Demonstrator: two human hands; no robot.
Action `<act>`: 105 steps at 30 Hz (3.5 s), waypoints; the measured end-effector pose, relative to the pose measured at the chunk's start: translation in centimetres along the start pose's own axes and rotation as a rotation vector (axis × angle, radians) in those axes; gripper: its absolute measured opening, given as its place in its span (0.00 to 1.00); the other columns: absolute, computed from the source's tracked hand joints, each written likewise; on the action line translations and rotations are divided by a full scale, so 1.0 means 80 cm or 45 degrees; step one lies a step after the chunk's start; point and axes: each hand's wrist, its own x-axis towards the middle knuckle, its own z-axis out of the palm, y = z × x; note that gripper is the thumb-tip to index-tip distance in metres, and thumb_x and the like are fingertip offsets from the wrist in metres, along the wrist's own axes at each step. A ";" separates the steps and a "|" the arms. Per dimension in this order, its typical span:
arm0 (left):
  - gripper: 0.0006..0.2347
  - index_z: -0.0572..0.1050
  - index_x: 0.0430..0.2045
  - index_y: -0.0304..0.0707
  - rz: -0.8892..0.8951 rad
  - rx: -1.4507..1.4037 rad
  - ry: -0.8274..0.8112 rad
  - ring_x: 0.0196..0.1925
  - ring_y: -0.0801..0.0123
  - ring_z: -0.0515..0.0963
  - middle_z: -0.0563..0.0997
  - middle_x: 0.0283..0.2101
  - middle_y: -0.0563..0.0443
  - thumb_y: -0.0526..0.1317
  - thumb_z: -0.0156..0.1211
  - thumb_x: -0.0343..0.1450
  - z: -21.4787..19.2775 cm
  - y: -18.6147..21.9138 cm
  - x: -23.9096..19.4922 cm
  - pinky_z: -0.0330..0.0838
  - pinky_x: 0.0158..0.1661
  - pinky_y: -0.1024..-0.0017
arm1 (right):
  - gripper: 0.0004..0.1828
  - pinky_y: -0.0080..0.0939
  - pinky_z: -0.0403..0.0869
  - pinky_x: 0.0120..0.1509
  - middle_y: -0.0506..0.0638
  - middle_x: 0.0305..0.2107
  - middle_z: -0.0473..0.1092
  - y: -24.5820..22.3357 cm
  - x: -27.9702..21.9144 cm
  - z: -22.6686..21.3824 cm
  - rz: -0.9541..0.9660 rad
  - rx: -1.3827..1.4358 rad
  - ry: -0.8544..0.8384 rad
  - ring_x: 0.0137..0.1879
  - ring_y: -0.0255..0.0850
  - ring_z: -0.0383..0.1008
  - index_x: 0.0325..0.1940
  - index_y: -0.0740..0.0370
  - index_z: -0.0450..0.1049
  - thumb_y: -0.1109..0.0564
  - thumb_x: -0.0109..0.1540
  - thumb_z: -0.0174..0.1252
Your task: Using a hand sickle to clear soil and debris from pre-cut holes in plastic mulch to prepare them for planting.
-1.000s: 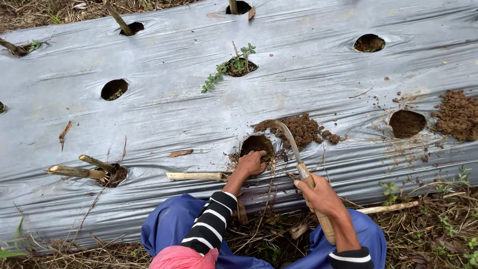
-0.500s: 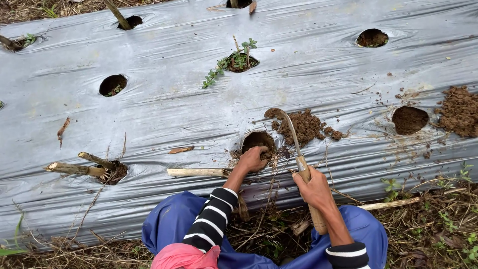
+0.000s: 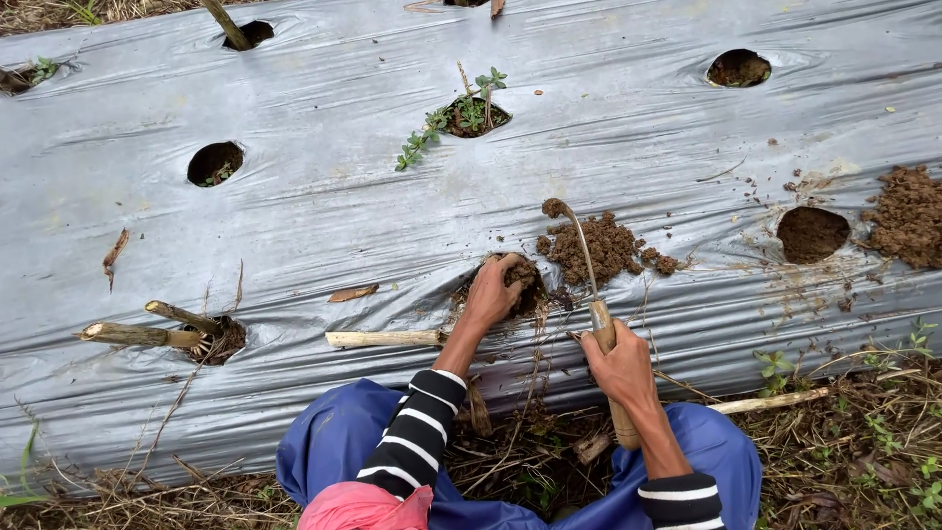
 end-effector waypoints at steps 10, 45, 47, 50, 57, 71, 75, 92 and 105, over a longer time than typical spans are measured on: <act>0.18 0.74 0.55 0.48 0.169 -0.153 -0.025 0.60 0.32 0.74 0.75 0.50 0.34 0.31 0.61 0.70 0.005 0.136 -0.006 0.73 0.55 0.35 | 0.16 0.44 0.66 0.25 0.53 0.10 0.64 0.020 0.033 -0.023 -0.017 0.044 0.302 0.16 0.44 0.66 0.24 0.58 0.66 0.51 0.61 0.63; 0.29 0.49 0.76 0.64 0.891 0.813 0.132 0.78 0.40 0.55 0.58 0.76 0.41 0.50 0.48 0.76 0.043 0.179 -0.007 0.42 0.73 0.39 | 0.19 0.48 0.68 0.26 0.58 0.16 0.65 0.034 0.056 -0.037 0.126 0.184 0.236 0.20 0.48 0.71 0.28 0.66 0.72 0.47 0.59 0.66; 0.26 0.54 0.73 0.62 0.858 0.797 0.236 0.73 0.44 0.63 0.62 0.71 0.41 0.50 0.47 0.77 0.016 0.158 -0.013 0.48 0.71 0.42 | 0.18 0.46 0.68 0.25 0.56 0.15 0.65 0.026 0.058 -0.035 0.110 0.211 0.211 0.20 0.46 0.70 0.28 0.64 0.71 0.48 0.59 0.67; 0.14 0.67 0.59 0.59 0.686 0.727 0.354 0.60 0.55 0.75 0.71 0.58 0.49 0.48 0.48 0.79 -0.012 0.085 -0.017 0.65 0.61 0.53 | 0.18 0.43 0.67 0.25 0.54 0.14 0.65 0.021 0.048 -0.026 0.048 0.240 0.144 0.19 0.44 0.69 0.28 0.62 0.71 0.47 0.59 0.68; 0.25 0.68 0.58 0.47 0.237 0.945 -0.262 0.54 0.48 0.81 0.70 0.61 0.40 0.48 0.63 0.67 -0.016 0.006 -0.029 0.79 0.49 0.54 | 0.22 0.43 0.68 0.26 0.55 0.13 0.64 -0.004 0.029 0.006 -0.108 0.224 0.016 0.19 0.44 0.69 0.26 0.63 0.72 0.45 0.63 0.66; 0.21 0.75 0.56 0.48 0.192 1.044 -0.470 0.62 0.47 0.76 0.77 0.60 0.43 0.53 0.47 0.72 0.000 -0.004 -0.007 0.72 0.58 0.51 | 0.21 0.40 0.67 0.24 0.49 0.07 0.62 -0.022 0.015 0.064 -0.234 0.084 -0.060 0.14 0.40 0.65 0.22 0.58 0.67 0.47 0.61 0.67; 0.19 0.75 0.54 0.45 0.221 1.030 -0.398 0.60 0.51 0.79 0.79 0.56 0.42 0.52 0.47 0.73 0.003 -0.012 -0.021 0.72 0.57 0.54 | 0.18 0.43 0.64 0.24 0.50 0.06 0.61 -0.018 0.020 0.082 -0.257 0.017 -0.017 0.13 0.44 0.63 0.22 0.59 0.66 0.51 0.61 0.64; 0.22 0.72 0.56 0.43 0.120 0.868 -0.420 0.59 0.46 0.77 0.77 0.54 0.38 0.50 0.52 0.69 0.012 -0.019 -0.010 0.73 0.54 0.51 | 0.19 0.46 0.69 0.27 0.53 0.06 0.66 -0.028 0.028 0.087 0.065 0.166 -0.058 0.16 0.46 0.69 0.19 0.59 0.68 0.48 0.60 0.61; 0.21 0.74 0.52 0.35 0.135 0.868 -0.487 0.60 0.45 0.76 0.78 0.54 0.36 0.43 0.49 0.67 0.027 -0.031 0.008 0.73 0.53 0.47 | 0.18 0.47 0.69 0.30 0.56 0.09 0.66 -0.010 0.028 0.073 -0.057 -0.006 0.038 0.21 0.52 0.72 0.21 0.61 0.69 0.48 0.58 0.63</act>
